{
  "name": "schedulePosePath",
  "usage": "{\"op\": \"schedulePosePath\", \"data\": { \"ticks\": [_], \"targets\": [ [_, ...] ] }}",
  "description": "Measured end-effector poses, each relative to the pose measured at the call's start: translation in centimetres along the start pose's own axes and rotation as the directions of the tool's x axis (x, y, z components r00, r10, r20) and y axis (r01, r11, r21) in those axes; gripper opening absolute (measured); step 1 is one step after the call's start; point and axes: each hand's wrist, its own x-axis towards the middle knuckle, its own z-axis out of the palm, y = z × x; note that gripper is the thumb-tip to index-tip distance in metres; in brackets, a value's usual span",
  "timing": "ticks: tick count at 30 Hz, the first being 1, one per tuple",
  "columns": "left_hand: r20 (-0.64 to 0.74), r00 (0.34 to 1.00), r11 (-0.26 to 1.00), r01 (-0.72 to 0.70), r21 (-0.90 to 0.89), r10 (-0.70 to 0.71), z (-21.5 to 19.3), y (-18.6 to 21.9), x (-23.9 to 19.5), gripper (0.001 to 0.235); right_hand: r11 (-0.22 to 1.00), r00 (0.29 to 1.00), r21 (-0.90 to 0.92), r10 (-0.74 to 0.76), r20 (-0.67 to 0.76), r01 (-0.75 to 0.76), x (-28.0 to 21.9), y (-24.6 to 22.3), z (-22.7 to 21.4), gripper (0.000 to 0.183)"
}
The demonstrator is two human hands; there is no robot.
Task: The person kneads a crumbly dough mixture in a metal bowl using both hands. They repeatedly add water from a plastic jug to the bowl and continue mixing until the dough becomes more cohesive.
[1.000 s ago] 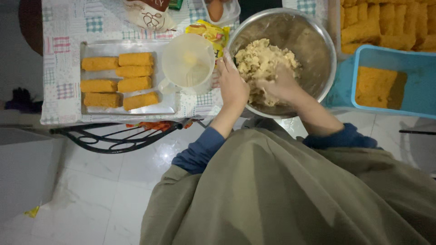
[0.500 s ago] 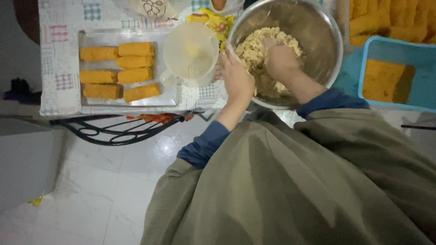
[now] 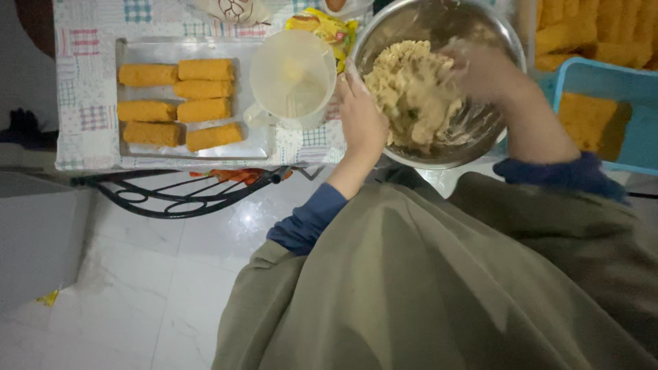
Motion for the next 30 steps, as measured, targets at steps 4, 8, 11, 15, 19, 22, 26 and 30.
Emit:
{"op": "schedulePosePath", "data": {
  "ticks": [4,8,11,15,19,22,26,30],
  "targets": [
    [0.033,0.999,0.999,0.039,-0.006,-0.039,0.0,0.2,0.1,0.102,0.994,0.96,-0.04,-0.105,-0.259,0.098,5.7,1.5,4.4,0.054],
    [0.016,0.999,0.999,0.042,-0.009,-0.042,-0.4,0.8,0.2,0.104,0.906,0.858,-0.017,-0.406,-0.315,0.422,10.7,0.9,9.4,0.059],
    [-0.005,0.999,0.998,0.054,-0.012,-0.054,-0.5,0.7,-0.4,0.1,0.818,0.828,-0.282,-0.549,-0.119,0.502,8.7,0.2,11.1,0.06],
    [-0.027,1.0,0.998,0.006,-0.058,-0.008,0.0,0.3,-0.2,0.098,0.873,0.922,-0.297,-0.372,0.109,0.387,-0.4,0.0,9.4,0.057],
    [0.023,1.0,0.999,0.019,-0.034,-0.019,1.1,-0.4,-0.7,0.09,0.877,0.927,-0.309,-0.321,0.196,0.369,-5.3,-1.9,8.7,0.079],
    [0.066,0.997,0.998,0.04,-0.038,-0.037,1.5,-0.8,-0.7,0.087,0.877,0.949,-0.367,-0.258,0.183,0.309,-4.1,-4.2,9.4,0.096],
    [0.051,0.997,0.997,-0.06,-0.049,0.062,0.8,-0.5,-0.5,0.093,0.909,0.982,-0.371,-0.177,0.071,0.19,-2.0,-6.3,9.5,0.08],
    [0.075,0.995,0.997,-0.054,-0.062,0.058,0.3,-0.4,-0.2,0.095,0.87,0.983,-0.461,-0.184,0.028,0.176,-0.6,-5.4,10.3,0.088]
  ]
}}
